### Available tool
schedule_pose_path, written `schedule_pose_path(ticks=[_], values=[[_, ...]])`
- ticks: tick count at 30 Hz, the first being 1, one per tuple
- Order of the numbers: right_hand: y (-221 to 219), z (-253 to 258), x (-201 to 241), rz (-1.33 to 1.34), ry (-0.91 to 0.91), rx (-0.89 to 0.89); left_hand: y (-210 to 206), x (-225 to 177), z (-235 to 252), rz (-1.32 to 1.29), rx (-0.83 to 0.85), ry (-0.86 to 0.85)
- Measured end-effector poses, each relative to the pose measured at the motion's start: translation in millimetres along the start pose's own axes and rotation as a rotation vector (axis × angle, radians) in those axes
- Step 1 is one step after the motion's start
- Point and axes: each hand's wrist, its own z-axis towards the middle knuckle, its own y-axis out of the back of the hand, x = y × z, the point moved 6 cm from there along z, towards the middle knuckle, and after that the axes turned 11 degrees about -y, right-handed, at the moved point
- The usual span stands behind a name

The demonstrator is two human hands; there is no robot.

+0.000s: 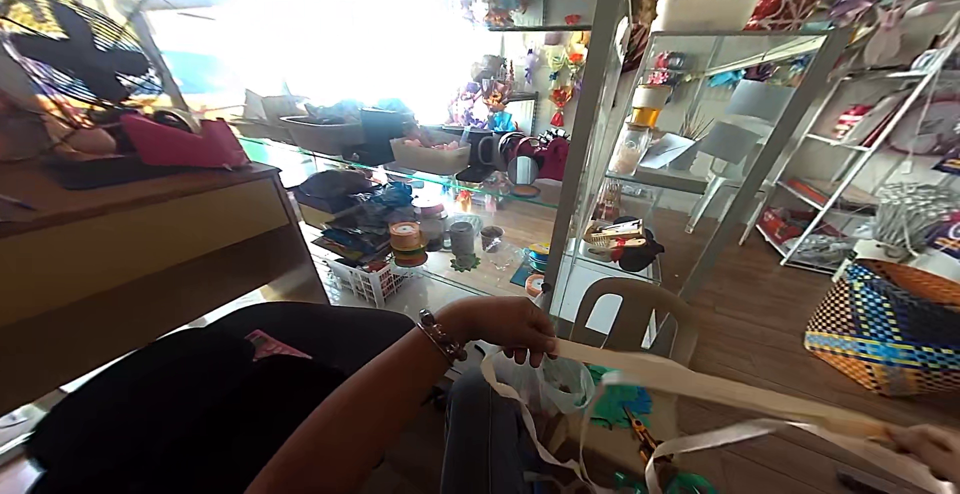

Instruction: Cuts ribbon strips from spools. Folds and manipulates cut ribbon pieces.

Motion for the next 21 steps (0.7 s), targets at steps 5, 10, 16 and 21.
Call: schedule_pose_path(ticks=[5,10,16,21], values=[[-55.7,10.9,33.3,-0.191,0.093,0.115,-15.1,-10.1,21.4,0.313,0.036,0.035],[-62.0,-42.9,98.5,0.348,0.153,0.196,-36.1,-24.6,18.1,0.876,-0.361,0.183],[-119.5,-136.6,167.2,0.993,0.326,0.392,-175.4,0.6,59.0,-0.178,-0.117,-0.271],[-146.4,-177.2,181.7,1.070,0.357,0.264,-203.9,9.2,67.0,-0.620,-0.465,-0.206]])
